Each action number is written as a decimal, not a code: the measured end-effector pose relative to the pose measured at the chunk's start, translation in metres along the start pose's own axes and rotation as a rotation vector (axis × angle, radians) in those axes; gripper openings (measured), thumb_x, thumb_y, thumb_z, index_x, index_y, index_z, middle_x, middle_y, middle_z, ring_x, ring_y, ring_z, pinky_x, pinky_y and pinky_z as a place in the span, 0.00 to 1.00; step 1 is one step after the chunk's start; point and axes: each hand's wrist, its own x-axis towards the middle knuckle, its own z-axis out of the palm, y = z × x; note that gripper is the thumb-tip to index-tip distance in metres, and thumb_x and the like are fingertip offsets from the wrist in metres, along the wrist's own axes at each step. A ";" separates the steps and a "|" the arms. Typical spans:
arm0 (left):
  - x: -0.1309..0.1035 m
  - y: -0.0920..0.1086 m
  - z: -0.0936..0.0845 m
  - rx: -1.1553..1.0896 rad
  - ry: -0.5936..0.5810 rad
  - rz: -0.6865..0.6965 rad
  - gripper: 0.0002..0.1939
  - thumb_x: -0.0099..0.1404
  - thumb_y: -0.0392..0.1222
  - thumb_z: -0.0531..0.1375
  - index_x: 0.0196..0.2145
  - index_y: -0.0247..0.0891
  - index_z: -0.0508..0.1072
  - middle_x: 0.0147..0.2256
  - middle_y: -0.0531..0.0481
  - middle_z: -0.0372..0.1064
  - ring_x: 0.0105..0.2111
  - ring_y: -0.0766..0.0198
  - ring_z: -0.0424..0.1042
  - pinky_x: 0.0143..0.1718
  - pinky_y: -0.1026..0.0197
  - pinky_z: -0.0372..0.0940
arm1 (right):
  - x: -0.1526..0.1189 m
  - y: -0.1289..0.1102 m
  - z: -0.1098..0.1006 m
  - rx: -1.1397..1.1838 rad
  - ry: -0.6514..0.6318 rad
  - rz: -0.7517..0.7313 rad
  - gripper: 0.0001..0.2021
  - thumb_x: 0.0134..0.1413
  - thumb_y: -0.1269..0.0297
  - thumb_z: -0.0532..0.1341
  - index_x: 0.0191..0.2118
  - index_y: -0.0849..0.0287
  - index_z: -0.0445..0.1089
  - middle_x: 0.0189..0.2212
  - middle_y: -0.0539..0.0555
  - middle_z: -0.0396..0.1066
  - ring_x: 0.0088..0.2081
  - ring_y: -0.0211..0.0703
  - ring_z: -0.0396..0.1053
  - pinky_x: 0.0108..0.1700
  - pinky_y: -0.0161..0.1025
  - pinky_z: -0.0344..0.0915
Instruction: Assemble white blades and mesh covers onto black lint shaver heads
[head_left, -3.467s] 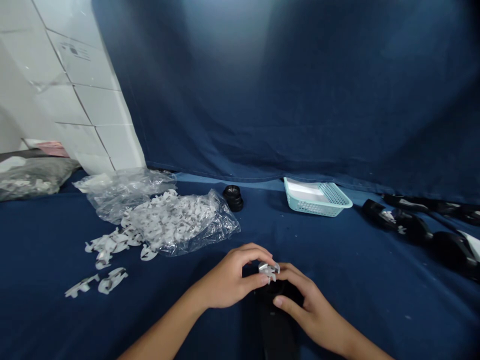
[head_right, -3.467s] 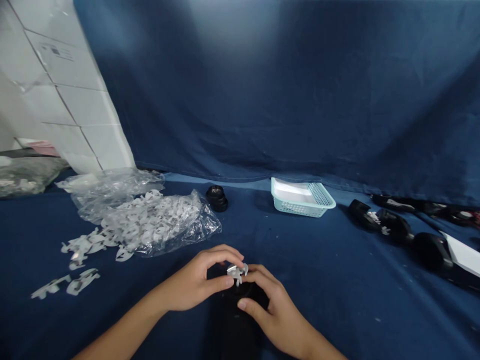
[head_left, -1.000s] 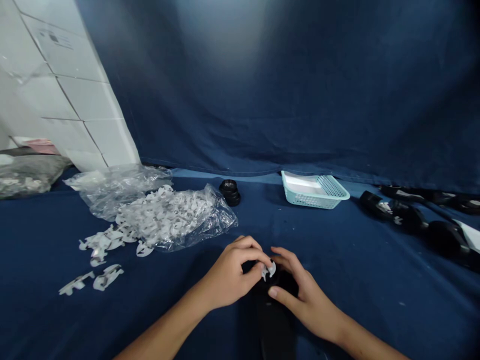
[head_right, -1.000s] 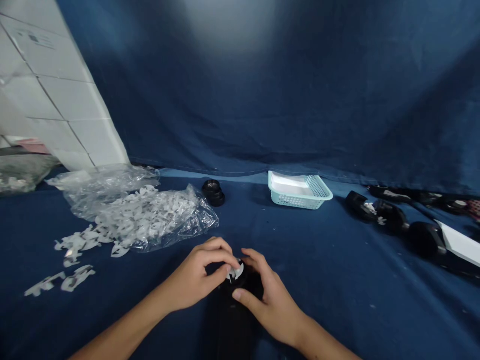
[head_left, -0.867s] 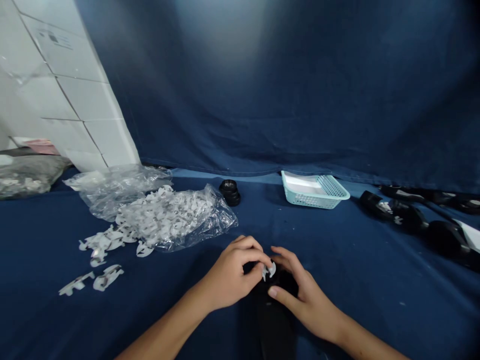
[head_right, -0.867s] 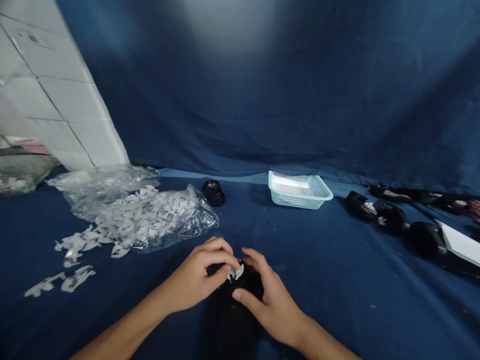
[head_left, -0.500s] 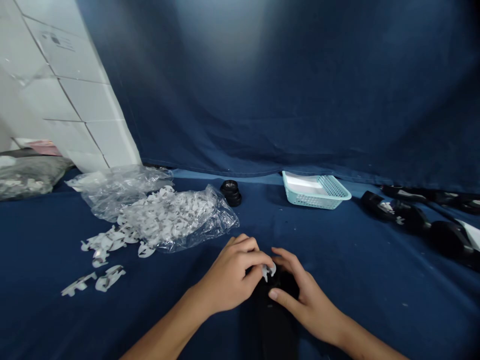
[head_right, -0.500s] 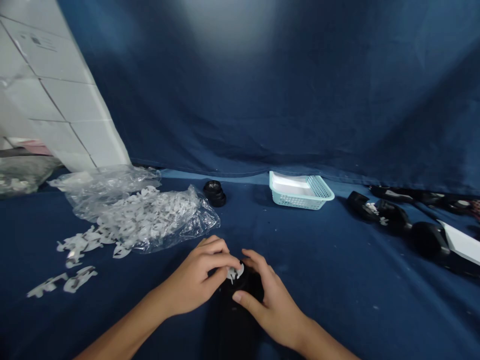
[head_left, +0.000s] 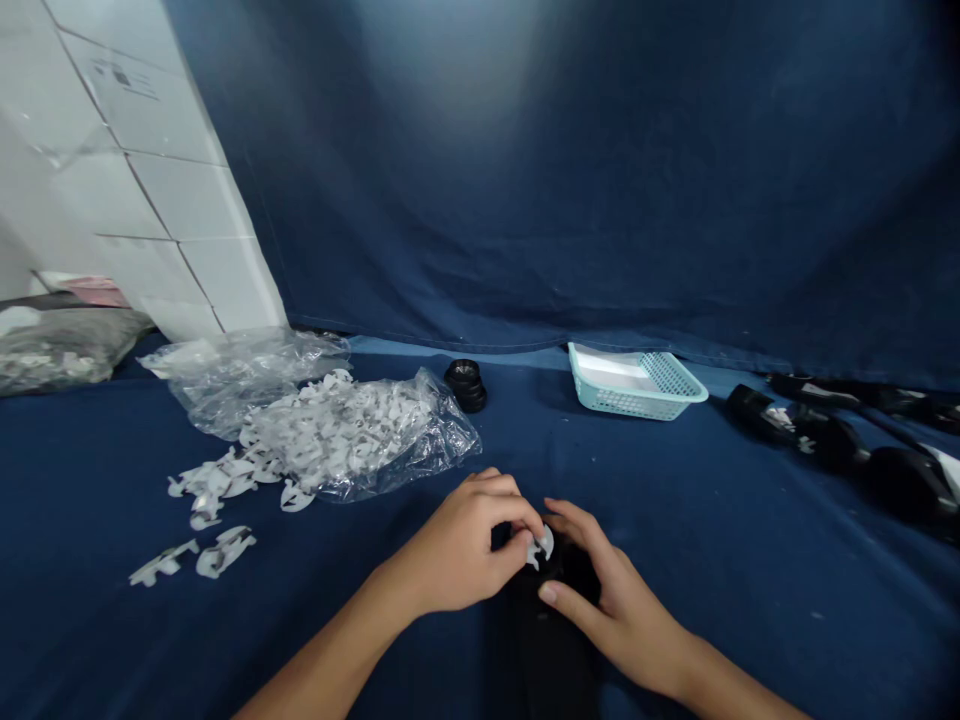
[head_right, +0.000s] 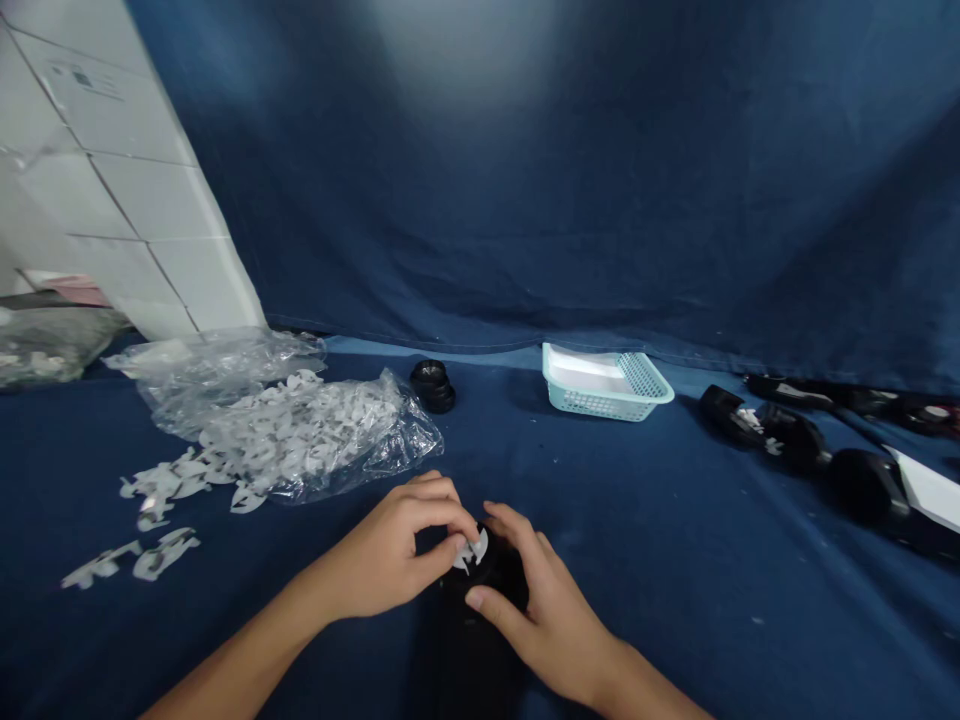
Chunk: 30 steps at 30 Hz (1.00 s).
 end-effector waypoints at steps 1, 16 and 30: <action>0.000 0.000 -0.001 -0.010 -0.010 -0.007 0.12 0.65 0.32 0.55 0.37 0.42 0.77 0.33 0.51 0.69 0.34 0.62 0.67 0.45 0.54 0.63 | 0.000 0.000 0.000 -0.002 -0.001 0.003 0.31 0.60 0.58 0.61 0.64 0.44 0.46 0.59 0.56 0.62 0.61 0.54 0.59 0.62 0.59 0.55; -0.003 -0.008 -0.015 -0.083 -0.077 -0.028 0.19 0.67 0.27 0.53 0.38 0.47 0.79 0.37 0.53 0.69 0.40 0.64 0.70 0.46 0.58 0.64 | 0.000 0.000 0.001 -0.023 -0.020 -0.002 0.32 0.61 0.59 0.61 0.64 0.39 0.44 0.61 0.51 0.60 0.62 0.50 0.58 0.63 0.57 0.54; 0.000 -0.008 -0.018 -0.099 -0.122 0.007 0.10 0.65 0.33 0.60 0.38 0.46 0.78 0.43 0.53 0.70 0.44 0.62 0.69 0.53 0.56 0.59 | 0.001 -0.003 0.000 -0.033 -0.031 -0.018 0.31 0.61 0.60 0.60 0.64 0.41 0.44 0.59 0.54 0.62 0.61 0.50 0.59 0.62 0.58 0.55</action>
